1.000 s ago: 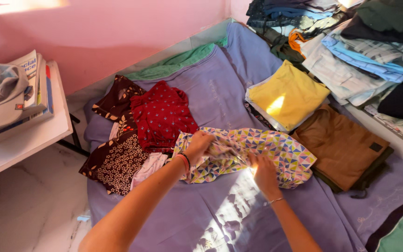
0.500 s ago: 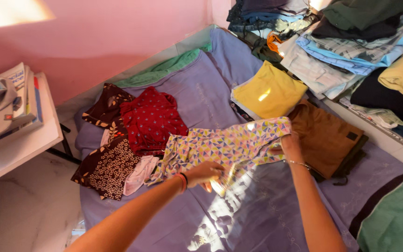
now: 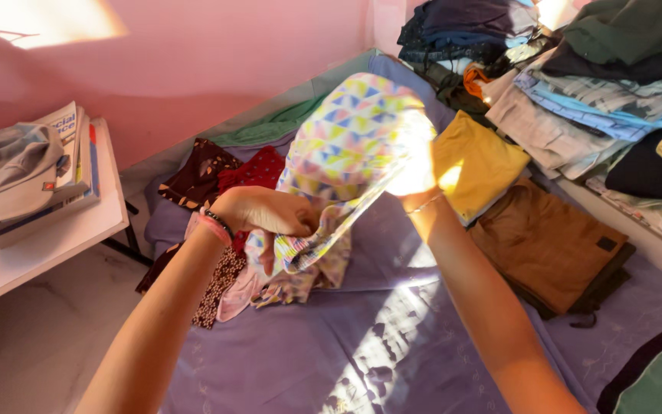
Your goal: The person folds several garments on a bed, including brown pants, a patterned top, and a red top. The person smooths and aligns each item before folding it into a compact bundle and placing it on a growing stack.
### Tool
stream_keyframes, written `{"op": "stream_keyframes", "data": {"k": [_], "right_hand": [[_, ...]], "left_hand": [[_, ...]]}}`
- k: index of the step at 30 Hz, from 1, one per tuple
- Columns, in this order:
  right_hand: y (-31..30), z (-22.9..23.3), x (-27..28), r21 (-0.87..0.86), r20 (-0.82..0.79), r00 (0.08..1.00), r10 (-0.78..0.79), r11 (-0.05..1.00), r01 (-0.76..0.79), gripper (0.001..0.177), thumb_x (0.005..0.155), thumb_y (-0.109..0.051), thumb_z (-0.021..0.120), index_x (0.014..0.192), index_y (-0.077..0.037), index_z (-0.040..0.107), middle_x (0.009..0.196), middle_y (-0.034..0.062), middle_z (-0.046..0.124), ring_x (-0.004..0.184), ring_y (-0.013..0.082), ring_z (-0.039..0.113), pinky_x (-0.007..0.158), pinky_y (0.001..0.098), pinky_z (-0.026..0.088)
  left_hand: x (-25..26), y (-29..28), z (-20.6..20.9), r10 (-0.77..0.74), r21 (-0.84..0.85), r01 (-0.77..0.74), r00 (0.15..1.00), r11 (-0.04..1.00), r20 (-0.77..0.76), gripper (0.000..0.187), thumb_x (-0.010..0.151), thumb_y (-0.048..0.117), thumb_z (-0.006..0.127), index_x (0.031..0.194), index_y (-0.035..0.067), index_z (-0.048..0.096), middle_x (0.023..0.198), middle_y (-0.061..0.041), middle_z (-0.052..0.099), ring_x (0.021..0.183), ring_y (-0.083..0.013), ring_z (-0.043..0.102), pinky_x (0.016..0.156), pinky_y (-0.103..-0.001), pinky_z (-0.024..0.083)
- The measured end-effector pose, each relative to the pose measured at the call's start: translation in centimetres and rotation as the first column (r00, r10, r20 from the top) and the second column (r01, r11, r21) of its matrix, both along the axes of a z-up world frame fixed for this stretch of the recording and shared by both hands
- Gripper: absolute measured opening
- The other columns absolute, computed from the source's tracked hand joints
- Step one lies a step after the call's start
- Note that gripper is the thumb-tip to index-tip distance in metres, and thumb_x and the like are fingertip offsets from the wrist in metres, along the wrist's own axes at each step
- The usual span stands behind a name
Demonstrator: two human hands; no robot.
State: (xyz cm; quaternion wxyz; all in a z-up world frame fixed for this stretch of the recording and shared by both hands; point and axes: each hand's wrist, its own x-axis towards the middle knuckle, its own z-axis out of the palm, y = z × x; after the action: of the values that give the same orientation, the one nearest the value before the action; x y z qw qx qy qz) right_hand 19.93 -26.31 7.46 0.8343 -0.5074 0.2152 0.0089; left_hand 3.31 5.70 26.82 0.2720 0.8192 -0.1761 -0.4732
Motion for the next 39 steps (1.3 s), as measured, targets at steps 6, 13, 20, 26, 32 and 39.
{"op": "stream_keyframes", "data": {"k": [6, 13, 20, 26, 32, 39], "right_hand": [[-9.5, 5.4, 3.2, -0.289, 0.188, 0.980, -0.058, 0.951, 0.112, 0.049, 0.088, -0.022, 0.048, 0.134, -0.005, 0.051, 0.082, 0.0175, 0.061, 0.060, 0.0284, 0.056, 0.049, 0.0447, 0.044], [-27.0, 1.1, -3.4, -0.855, -0.055, 0.998, 0.036, 0.514, -0.066, 0.055, 0.083, -0.010, 0.050, 0.138, -0.003, 0.047, 0.072, 0.0175, 0.058, 0.050, 0.0263, 0.052, 0.040, 0.0434, 0.039], [-26.8, -1.5, -11.7, -0.760, -0.636, 0.691, 0.344, -0.121, -0.639, 0.070, 0.083, -0.017, 0.060, 0.148, -0.004, 0.037, 0.087, 0.0211, 0.065, 0.068, 0.0286, 0.062, 0.057, 0.0416, 0.051], [-22.3, 1.6, -16.3, -0.791, -0.584, 0.398, 0.707, -0.386, -0.474, 0.086, 0.083, -0.024, 0.071, 0.154, -0.007, 0.026, 0.112, 0.0220, 0.066, 0.096, 0.0311, 0.068, 0.081, 0.0415, 0.056], [-21.6, 1.1, -19.4, -0.700, -0.712, -0.036, 0.702, -0.705, 0.115, 0.041, 0.088, -0.013, 0.063, 0.128, -0.006, 0.059, 0.134, 0.0132, 0.060, 0.111, 0.0312, 0.063, 0.087, 0.0462, 0.050], [-25.3, -6.6, -23.4, -0.710, -0.656, -0.070, 0.752, -0.583, 0.395, 0.074, 0.070, -0.022, 0.078, 0.137, -0.006, 0.051, 0.140, 0.0262, 0.047, 0.137, 0.0449, 0.041, 0.094, 0.0561, 0.041]], "left_hand": [[-4.9, -17.1, -7.2, -0.251, -0.366, 0.294, 0.955, 0.883, 0.161, 0.040, 0.099, 0.024, 0.066, 0.123, -0.007, 0.069, 0.110, -0.019, 0.066, 0.097, -0.0222, 0.063, 0.084, -0.036, 0.053], [-6.6, -30.9, -15.3, 0.047, -0.493, -0.001, 0.996, 0.870, 0.080, 0.096, 0.086, 0.030, 0.075, 0.160, 0.008, 0.019, 0.149, -0.017, 0.047, 0.133, -0.0279, 0.051, 0.106, -0.041, 0.047], [-0.2, -26.0, -24.6, 0.155, -0.108, -0.132, 0.956, 0.985, 0.247, 0.052, 0.084, 0.032, 0.072, 0.123, -0.002, 0.063, 0.123, -0.022, 0.065, 0.110, -0.0315, 0.064, 0.092, -0.042, 0.053], [-2.3, -21.2, -26.2, 0.055, 0.005, -0.071, 0.826, 0.997, 0.561, 0.050, 0.077, 0.018, 0.074, 0.119, -0.005, 0.060, 0.117, -0.025, 0.061, 0.113, -0.0375, 0.059, 0.088, -0.043, 0.053], [-6.8, -19.8, -23.0, -0.083, -0.088, 0.213, 0.680, 0.973, 0.728, 0.048, 0.084, -0.002, 0.060, 0.132, -0.003, 0.050, 0.110, -0.018, 0.059, 0.100, -0.0363, 0.062, 0.081, -0.047, 0.052], [-9.1, -17.6, -25.6, -0.442, 0.048, 0.770, 0.313, 0.636, 0.841, 0.021, 0.089, 0.013, 0.063, 0.108, 0.003, 0.059, 0.103, -0.011, 0.058, 0.101, -0.0283, 0.061, 0.079, -0.040, 0.054]]}}
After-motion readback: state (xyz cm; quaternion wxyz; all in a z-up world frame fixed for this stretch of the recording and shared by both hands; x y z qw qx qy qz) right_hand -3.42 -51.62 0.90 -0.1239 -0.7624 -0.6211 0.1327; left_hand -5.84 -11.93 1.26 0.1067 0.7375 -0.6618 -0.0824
